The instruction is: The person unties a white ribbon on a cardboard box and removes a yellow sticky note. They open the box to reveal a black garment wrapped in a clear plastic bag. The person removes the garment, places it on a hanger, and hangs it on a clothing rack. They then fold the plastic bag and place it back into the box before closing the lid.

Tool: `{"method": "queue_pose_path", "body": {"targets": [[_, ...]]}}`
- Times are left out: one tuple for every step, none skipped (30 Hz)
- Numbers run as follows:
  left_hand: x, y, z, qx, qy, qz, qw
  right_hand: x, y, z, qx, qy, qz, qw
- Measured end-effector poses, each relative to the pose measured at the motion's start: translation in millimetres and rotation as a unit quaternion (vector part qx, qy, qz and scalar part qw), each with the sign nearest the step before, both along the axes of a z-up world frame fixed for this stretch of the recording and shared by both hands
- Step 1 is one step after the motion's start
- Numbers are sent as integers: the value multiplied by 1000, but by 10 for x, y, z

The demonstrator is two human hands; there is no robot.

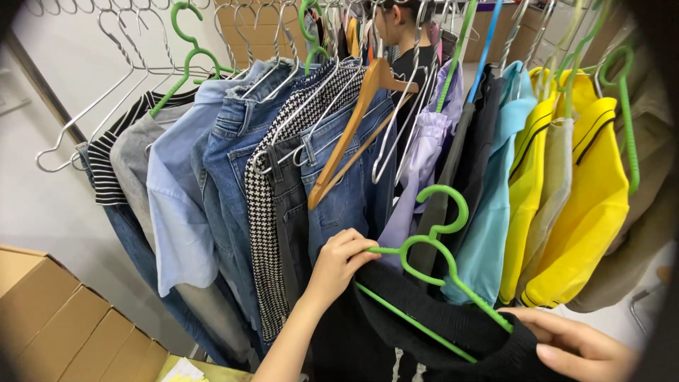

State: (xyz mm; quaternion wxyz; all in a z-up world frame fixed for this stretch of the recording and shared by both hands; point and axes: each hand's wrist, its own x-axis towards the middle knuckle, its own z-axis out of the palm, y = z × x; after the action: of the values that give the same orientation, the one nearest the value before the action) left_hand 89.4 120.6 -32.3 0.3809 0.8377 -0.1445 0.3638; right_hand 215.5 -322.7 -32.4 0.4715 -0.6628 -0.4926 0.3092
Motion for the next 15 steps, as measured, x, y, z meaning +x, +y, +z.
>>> {"method": "queue_pose_path", "body": {"targets": [[-9,-33,57,1,-1,-1,1000,-141,135,182,1,-1,-1,1000],[-14,-62,123,-29,15,-17,999,-276,274,367,35,73,85,993],[-19,-90,189,-59,32,-34,997,-411,413,552,67,145,170,972],[-16,-90,229,-58,32,-35,997,-553,485,625,68,145,169,973],[-10,-87,265,-88,59,-58,993,-693,560,693,77,234,141,959],[-15,-91,283,-119,88,-81,986,-840,630,746,84,324,111,936],[-53,-57,339,-118,90,-82,986,-784,585,663,85,325,110,935],[-87,-26,393,-131,111,-106,979,-730,536,581,94,253,81,960],[-118,6,447,-145,133,-130,972,-674,487,500,101,179,51,977],[-129,69,458,-145,132,-132,972,-738,526,547,101,178,49,978],[-137,131,472,-142,120,-160,970,-801,565,597,125,210,61,968],[-119,183,496,-138,106,-189,966,-846,593,664,149,238,72,957],[-74,197,529,-138,103,-192,966,-938,637,783,148,234,69,958],[-26,203,559,-197,79,-172,962,-1038,675,898,138,251,24,958],[20,209,588,-254,55,-151,954,-1138,716,1011,127,268,-20,955]]}}
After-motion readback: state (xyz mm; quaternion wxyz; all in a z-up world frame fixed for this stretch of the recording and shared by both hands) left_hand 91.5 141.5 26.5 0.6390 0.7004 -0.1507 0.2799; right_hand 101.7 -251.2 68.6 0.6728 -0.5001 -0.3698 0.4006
